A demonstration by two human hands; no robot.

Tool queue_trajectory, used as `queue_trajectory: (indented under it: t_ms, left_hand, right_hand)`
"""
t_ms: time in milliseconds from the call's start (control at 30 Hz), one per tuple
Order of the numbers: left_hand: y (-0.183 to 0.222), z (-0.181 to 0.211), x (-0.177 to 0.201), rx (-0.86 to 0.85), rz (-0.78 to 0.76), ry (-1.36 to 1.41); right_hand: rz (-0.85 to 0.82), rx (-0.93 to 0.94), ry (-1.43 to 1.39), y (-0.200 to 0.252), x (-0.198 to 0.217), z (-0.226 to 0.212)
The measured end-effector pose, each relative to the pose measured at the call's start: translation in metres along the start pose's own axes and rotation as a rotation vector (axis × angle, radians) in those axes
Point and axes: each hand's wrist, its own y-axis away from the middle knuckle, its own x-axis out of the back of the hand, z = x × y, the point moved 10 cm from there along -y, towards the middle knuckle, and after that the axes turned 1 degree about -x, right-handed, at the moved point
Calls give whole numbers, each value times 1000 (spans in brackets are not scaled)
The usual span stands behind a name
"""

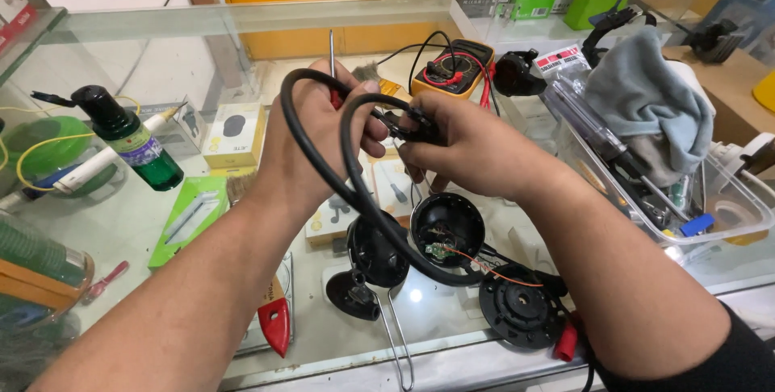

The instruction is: Organizing and routing internal wiring of a headset using a small screwdriver.

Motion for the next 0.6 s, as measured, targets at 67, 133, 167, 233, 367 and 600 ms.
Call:
queue_trajectory:
  t_ms: [67,133,167,233,367,600]
  left_hand:
    - [-4,-2,6,-30,39,-132]
    - [-2,3,6,-38,42,-129]
    - [1,1,6,-32,42,-122]
    - [-1,-1,10,-46,56,-127]
    - [-3,-2,13,-38,74,-130]
    - [-8,-4,8,-46,66,-122]
  right_hand:
    - [99,101,38,3,10,-10]
    - [147,135,168,3,11,-16]
    - [188,155,297,4,11,-18]
    - [215,212,397,1,12,-17]
    - [276,290,518,7,13,-31]
    - [259,211,469,1,24,-18]
